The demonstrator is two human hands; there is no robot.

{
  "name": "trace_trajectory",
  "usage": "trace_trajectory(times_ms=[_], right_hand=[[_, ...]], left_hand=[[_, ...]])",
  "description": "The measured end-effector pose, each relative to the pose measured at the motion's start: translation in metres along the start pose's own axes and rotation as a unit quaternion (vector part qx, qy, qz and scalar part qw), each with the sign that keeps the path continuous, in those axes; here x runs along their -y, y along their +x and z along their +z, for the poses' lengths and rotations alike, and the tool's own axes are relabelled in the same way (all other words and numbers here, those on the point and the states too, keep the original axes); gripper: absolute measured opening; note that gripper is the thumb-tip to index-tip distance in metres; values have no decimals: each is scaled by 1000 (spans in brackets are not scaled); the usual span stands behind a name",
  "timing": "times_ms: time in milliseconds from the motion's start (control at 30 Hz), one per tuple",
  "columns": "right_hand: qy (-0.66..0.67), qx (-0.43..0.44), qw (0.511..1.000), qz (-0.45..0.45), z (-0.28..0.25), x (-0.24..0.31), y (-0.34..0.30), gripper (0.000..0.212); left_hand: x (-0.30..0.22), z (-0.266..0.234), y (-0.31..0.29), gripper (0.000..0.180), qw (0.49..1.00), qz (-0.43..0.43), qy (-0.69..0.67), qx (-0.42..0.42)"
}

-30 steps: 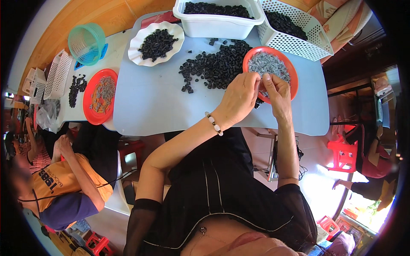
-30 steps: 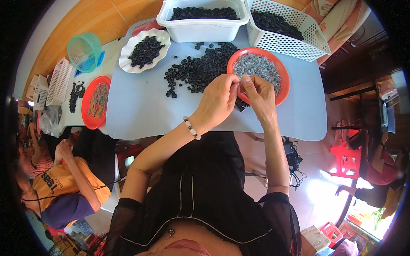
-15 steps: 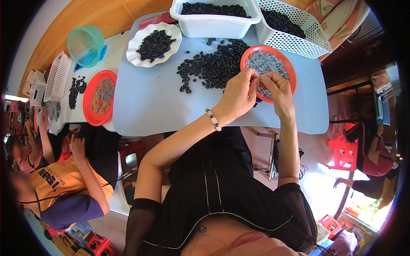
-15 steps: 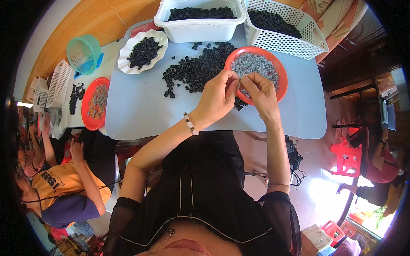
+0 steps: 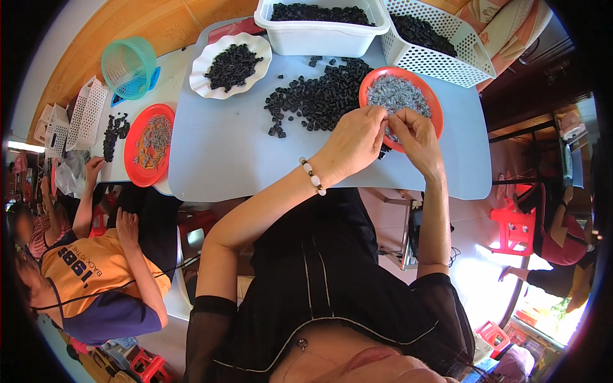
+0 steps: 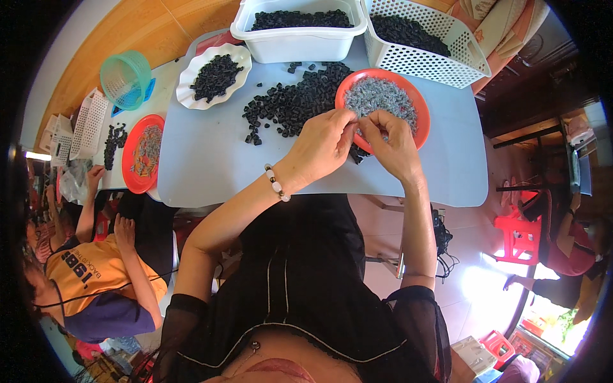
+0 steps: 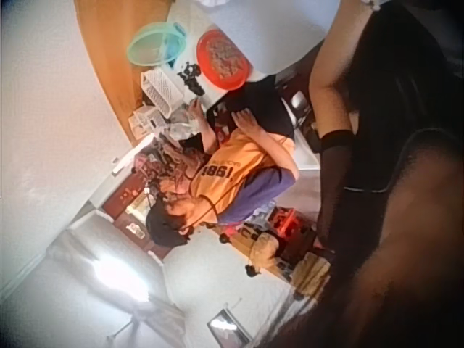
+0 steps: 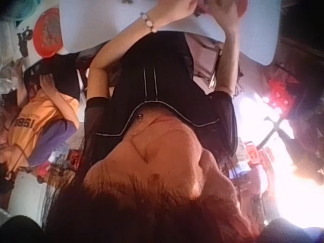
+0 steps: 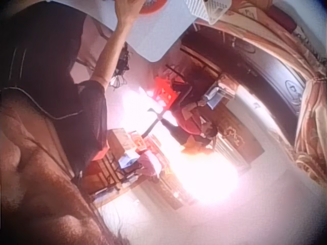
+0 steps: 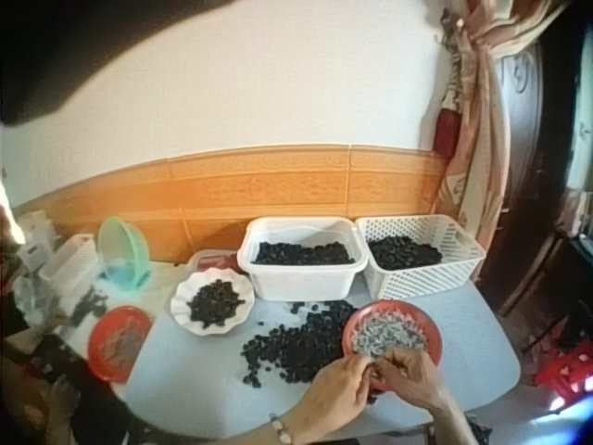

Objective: The person picks up a black plastic piece and a metal pin by hand, fits the pin into the plastic piece, and places the assembled unit onto the table. This process is repeated as the person gathers more components from the containers and piles on the workspace.

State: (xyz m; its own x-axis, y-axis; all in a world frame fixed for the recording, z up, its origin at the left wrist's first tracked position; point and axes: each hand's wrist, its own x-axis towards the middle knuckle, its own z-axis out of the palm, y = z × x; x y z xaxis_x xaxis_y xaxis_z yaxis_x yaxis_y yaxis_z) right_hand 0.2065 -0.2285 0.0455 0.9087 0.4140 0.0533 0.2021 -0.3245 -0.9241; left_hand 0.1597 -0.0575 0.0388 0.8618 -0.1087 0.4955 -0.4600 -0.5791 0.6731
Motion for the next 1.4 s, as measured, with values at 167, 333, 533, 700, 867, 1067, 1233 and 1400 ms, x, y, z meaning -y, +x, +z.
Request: trace_trajectory(times_ms=[167, 333, 533, 700, 867, 1067, 1233, 1400], right_hand=[[-35, 3, 999, -8, -1, 0, 1, 20], [-5, 8, 1000, 28, -3, 1, 0, 22], [-25, 1, 1000, -19, 1, 6, -2, 20], [-84, -25, 992, -89, 1, 11, -6, 13], [-99, -39, 983, -150, -4, 9, -5, 9], [-248, -114, 953, -134, -8, -2, 4, 15], [21, -29, 995, -89, 10, 16, -13, 10], [4, 5, 996, -86, 31, 18, -22, 9]], left_hand=[[5, 6, -5, 14, 1000, 10, -9, -9], [3, 7, -4, 15, 999, 12, -31, -16], [1, 4, -5, 11, 999, -21, -42, 1], [3, -6, 0, 18, 887, -284, -355, 83], [15, -4, -3, 20, 770, -353, -523, 95], [11, -7, -11, 19, 769, -347, -532, 70], [6, -20, -26, 19, 774, -332, -535, 66], [-2, -30, -47, 20, 786, -316, -529, 44]])
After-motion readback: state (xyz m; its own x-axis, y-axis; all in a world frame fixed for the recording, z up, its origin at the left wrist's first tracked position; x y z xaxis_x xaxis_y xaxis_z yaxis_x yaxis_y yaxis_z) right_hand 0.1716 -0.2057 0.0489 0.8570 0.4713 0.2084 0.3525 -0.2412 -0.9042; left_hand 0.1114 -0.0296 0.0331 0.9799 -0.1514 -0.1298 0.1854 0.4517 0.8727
